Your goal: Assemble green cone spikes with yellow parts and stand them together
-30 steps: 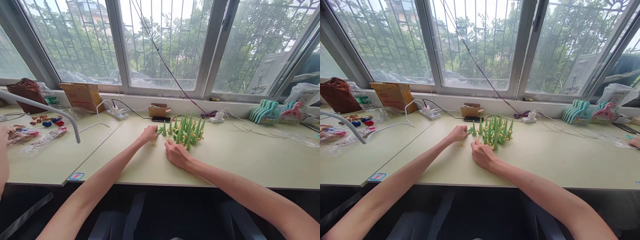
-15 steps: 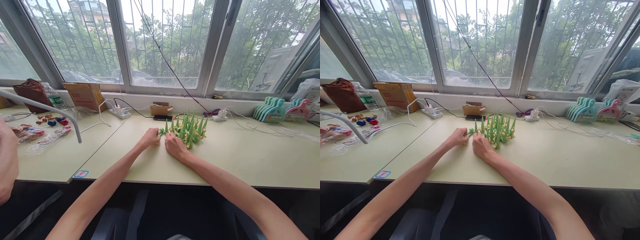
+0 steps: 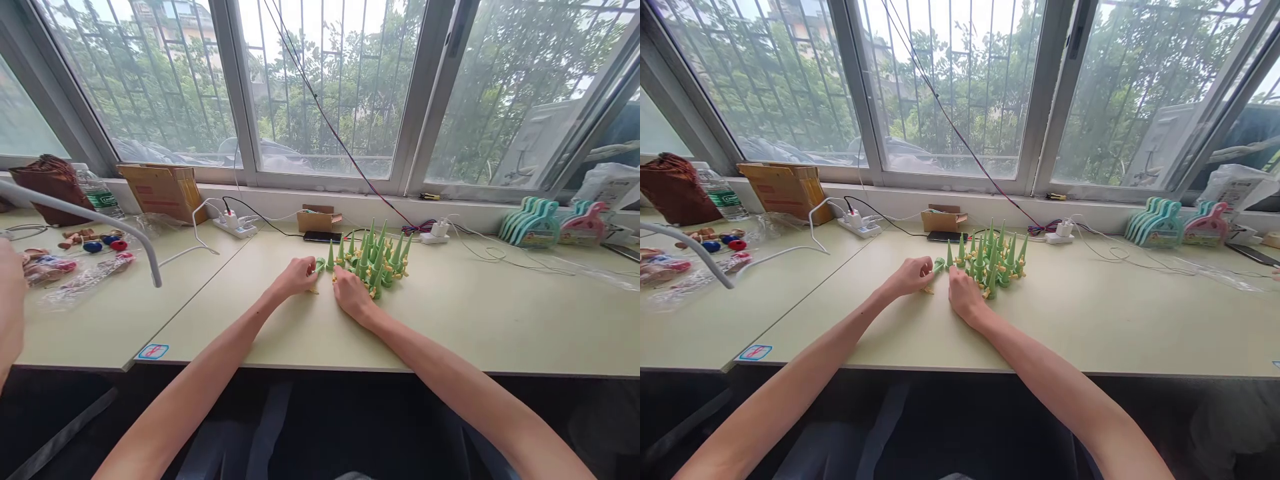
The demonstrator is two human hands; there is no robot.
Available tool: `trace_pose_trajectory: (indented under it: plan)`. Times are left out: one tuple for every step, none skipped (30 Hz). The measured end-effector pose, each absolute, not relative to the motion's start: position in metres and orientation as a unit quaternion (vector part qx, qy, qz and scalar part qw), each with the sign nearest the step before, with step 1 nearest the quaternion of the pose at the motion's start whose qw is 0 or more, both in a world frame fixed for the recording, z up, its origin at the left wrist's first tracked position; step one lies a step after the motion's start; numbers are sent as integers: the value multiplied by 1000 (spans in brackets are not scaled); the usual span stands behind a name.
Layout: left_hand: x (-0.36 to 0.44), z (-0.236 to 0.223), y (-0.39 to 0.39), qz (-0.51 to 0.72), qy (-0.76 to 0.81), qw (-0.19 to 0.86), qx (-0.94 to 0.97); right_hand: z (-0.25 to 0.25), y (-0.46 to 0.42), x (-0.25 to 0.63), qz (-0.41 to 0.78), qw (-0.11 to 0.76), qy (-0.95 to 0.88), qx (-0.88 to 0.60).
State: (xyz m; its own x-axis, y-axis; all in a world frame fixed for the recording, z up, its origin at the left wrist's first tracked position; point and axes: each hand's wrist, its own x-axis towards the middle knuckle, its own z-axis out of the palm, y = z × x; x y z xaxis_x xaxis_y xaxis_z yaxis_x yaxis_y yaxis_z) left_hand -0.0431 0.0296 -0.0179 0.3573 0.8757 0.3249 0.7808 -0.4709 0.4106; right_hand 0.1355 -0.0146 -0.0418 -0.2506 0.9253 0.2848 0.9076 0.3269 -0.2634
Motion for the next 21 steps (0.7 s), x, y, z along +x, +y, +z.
trace_pose_trajectory:
  plan:
    - [-43,-17,29,258,505,101,817,-41,-15,136,25,195,-790,-580]
    - [-43,-17,29,260,504,110,816,-41,-15,136,28,194,-790,-581]
    - [-43,-17,28,263,501,119,816,-40,-15,136,31,193,-790,-581]
    - [-43,-17,28,268,499,125,815,-39,-16,136,34,193,-789,-582]
    - [-43,-17,28,274,495,128,815,-38,-17,136,35,194,-789,-583]
    - [-43,-17,28,281,491,127,815,-37,-18,135,37,195,-788,-583]
    - [-43,-16,27,290,488,125,814,-36,-19,135,39,196,-788,-583]
    - [-43,-16,27,300,484,124,813,-36,-20,135,40,198,-788,-582]
    - [-42,-15,26,312,480,124,810,-35,-21,135,41,198,-788,-582]
    - [-41,-14,25,326,476,126,807,-34,-21,135,44,199,-788,-581]
    - [-40,-14,25,342,473,128,802,-34,-22,135,47,200,-788,-580]
    - [-39,-14,24,358,470,131,796,-34,-22,135,49,201,-788,-580]
    - [-38,-13,24,375,467,138,789,-34,-22,136,52,202,-788,-579]
    - [-37,-14,23,390,464,148,782,-33,-22,136,54,202,-788,-579]
    - [-36,-14,23,403,461,161,774,-33,-22,137,56,202,-787,-580]
    - [-35,-15,23,414,459,177,766,-33,-22,137,57,200,-787,-581]
    - [-34,-16,23,421,458,191,759,-33,-21,137,57,197,-786,-582]
    - [-33,-17,23,427,458,203,753,-33,-21,138,57,195,-786,-584]
    - [-32,-17,23,432,458,214,747,-33,-21,138,56,193,-787,-584]
    - [-32,-18,23,438,457,226,740,-32,-21,137,54,193,-787,-583]
    - [-31,-18,23,445,454,242,733,-32,-22,137,52,193,-788,-583]
